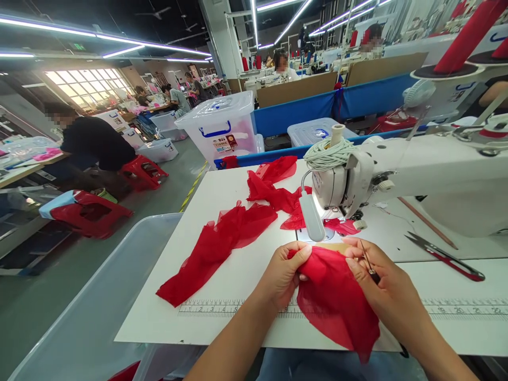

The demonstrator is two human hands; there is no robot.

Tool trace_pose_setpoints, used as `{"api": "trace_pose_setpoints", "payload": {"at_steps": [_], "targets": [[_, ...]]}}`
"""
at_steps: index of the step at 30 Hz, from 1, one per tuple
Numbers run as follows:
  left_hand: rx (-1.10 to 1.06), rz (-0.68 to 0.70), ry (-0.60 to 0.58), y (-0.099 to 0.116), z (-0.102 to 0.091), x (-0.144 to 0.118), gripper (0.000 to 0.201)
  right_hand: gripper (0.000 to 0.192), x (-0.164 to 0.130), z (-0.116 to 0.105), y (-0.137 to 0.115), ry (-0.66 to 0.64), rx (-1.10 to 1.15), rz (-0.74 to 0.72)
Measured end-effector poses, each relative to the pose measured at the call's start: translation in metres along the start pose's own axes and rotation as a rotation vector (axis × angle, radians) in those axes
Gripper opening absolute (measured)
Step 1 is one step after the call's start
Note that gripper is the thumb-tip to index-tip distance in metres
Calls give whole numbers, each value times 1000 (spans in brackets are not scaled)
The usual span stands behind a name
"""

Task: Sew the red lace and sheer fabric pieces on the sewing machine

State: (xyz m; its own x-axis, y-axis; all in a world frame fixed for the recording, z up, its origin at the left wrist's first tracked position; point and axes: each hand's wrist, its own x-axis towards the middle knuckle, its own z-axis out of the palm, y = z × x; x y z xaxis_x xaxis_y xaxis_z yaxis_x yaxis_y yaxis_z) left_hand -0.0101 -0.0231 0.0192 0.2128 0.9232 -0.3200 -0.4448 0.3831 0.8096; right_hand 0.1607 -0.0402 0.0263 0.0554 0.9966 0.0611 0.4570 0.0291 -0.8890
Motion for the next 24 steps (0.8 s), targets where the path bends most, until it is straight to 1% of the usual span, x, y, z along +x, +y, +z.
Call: {"api": "trace_pose_setpoints", "payload": {"at_steps": [5,9,13,15,17,20,24], "targets": [[7,7,6,-3,-3,1,44,34,-1,5,-1,-32,14,-20],[-6,-5,12,-4,-4,0,45,34,0,9,-2,-8,14,-37],[-19,7,-29,-4,-2,-2,50,35,3,13,0,-38,-3,-42],[-11,22,-30,-3,-1,-2,45,36,5,15,1,-48,13,-61],[-14,37,-14,-2,0,-3,36,35,5,16,1,-32,57,-63],[-46,38,21,-1,0,-2,32,35,5,15,-2,-8,134,11],[-131,20,94,0,-5,1,33,42,4,9,0,-64,167,93]]}}
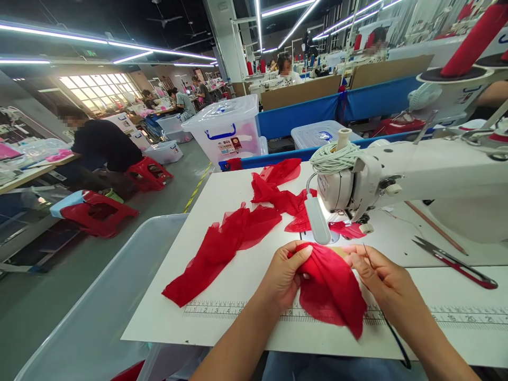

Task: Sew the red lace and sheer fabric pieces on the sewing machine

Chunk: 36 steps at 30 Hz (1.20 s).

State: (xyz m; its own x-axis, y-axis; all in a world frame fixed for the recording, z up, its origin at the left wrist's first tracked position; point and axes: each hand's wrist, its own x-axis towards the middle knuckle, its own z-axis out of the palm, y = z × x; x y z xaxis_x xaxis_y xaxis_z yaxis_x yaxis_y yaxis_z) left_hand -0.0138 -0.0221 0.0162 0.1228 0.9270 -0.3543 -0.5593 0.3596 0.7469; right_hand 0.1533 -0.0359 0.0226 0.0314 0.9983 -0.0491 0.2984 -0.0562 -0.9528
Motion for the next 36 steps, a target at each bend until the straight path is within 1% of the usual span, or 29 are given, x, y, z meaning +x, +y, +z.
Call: {"api": "trace_pose_setpoints", "payload": {"at_steps": [2,6,9,13,19,22,24,26,28,30,31,33,36], "targets": [[-23,6,9,1,-2,1,34,42,0,-3,3,-38,-47,-1],[-49,32,32,2,-3,3,35,32,0,-5,11,-62,-172,-11],[-71,30,62,2,-4,4,36,27,-1,-5,13,-25,-173,-9],[-78,23,95,3,-5,5,38,27,-3,-4,10,42,-141,-17],[-127,21,155,4,-5,6,42,26,-4,-5,7,90,-59,50],[-117,18,153,4,-5,5,41,26,-3,-6,9,118,-47,26],[-97,25,151,5,-3,3,42,25,-2,-8,11,140,-80,-8],[-56,36,107,6,0,0,45,23,-3,-11,13,200,-192,-46],[16,30,7,5,3,-3,44,23,-4,-13,14,280,-330,-112],[104,22,-101,4,6,-6,38,26,-5,-13,14,303,-367,-222],[142,20,-138,4,7,-7,37,26,-5,-11,14,283,-342,-283],[207,20,-178,3,8,-9,38,28,-2,-7,13,199,-278,-377],[252,8,-186,3,9,-9,41,26,5,-2,12,47,-295,-421]]}}
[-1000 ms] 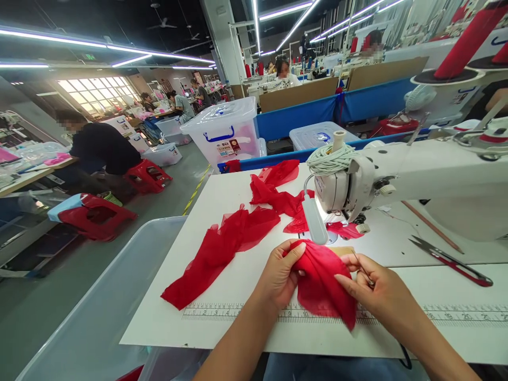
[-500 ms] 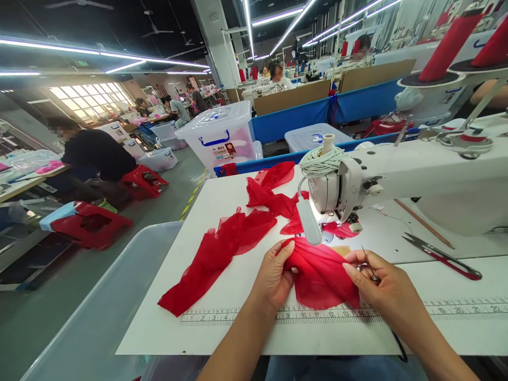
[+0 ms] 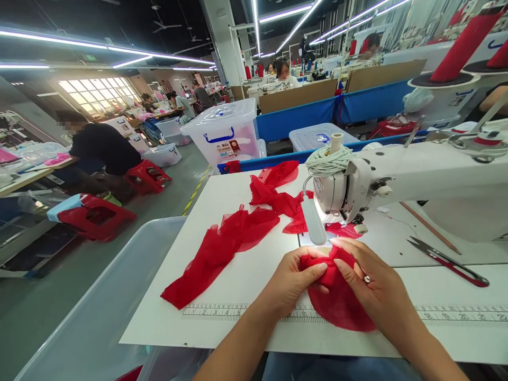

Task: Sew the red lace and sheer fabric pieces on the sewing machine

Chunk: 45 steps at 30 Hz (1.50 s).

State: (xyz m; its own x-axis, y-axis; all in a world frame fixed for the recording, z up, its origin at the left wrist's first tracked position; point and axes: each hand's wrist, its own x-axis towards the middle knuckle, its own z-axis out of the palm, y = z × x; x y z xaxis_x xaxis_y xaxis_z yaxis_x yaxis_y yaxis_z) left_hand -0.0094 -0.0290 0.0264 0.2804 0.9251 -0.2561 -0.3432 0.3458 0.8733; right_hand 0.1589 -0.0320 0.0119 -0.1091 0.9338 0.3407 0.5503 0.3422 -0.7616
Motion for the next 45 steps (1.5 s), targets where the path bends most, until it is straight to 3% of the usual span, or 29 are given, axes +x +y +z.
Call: {"api": "trace_pose_setpoints", "payload": {"at_steps": [3,6,10,16,20,22,27,34,39,45], "targets": [[-22,17,52,0,-2,1,41,26,6,2,0,-69,1,76],[-66,34,92,-1,-4,2,39,26,7,0,-1,-16,19,173],[-124,22,80,-1,-4,4,34,26,5,-2,-5,-6,8,136],[-146,5,101,-2,-4,6,35,26,2,2,-10,5,-39,201],[-170,-4,121,-4,-4,5,36,31,-3,-1,-2,102,-118,145],[-176,-7,124,-4,-4,5,35,35,-9,-4,0,136,-143,50],[-157,-2,111,-4,-3,4,34,38,-26,-5,-7,56,-127,-139],[-89,40,62,-4,0,4,32,42,-28,5,-2,42,-254,-165],[-63,33,101,-3,1,4,29,43,-26,4,-1,9,-298,-135],[-71,14,125,-3,1,4,28,39,-26,5,-5,77,-254,-125]]}}
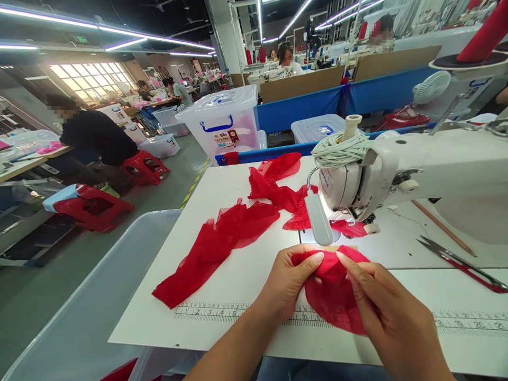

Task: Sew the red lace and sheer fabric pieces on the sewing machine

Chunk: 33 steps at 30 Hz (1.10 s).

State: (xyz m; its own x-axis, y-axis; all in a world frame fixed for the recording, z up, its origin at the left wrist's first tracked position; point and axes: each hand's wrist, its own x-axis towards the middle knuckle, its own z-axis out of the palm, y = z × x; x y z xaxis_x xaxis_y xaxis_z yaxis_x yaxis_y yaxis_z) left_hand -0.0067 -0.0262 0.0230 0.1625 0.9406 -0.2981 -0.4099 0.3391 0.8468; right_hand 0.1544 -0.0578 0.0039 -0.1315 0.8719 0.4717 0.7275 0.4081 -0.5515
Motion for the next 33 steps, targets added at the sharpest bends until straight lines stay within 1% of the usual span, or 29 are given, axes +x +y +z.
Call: {"api": "trace_pose_setpoints", "payload": {"at_steps": [4,10,21,23,25,27,28,30,33], "targets": [[8,7,-1,-2,0,1,28,40,-1,3,1,9,-33,-15],[13,25,10,0,1,0,30,40,-3,4,6,-41,-91,-29],[39,83,-3,0,1,0,26,41,-1,2,5,-38,-90,-66],[60,111,5,1,2,0,27,41,0,1,7,-34,-105,-97],[88,149,26,2,2,0,27,41,0,1,10,-25,-104,-160],[99,167,30,1,1,-1,27,40,1,5,10,7,-62,-181],[87,158,25,0,1,-1,28,39,1,7,10,33,-21,-167],[33,113,9,-2,-1,-1,29,35,0,12,7,76,93,-101],[-39,60,3,-4,-3,-1,28,28,1,19,0,90,315,36]]}}
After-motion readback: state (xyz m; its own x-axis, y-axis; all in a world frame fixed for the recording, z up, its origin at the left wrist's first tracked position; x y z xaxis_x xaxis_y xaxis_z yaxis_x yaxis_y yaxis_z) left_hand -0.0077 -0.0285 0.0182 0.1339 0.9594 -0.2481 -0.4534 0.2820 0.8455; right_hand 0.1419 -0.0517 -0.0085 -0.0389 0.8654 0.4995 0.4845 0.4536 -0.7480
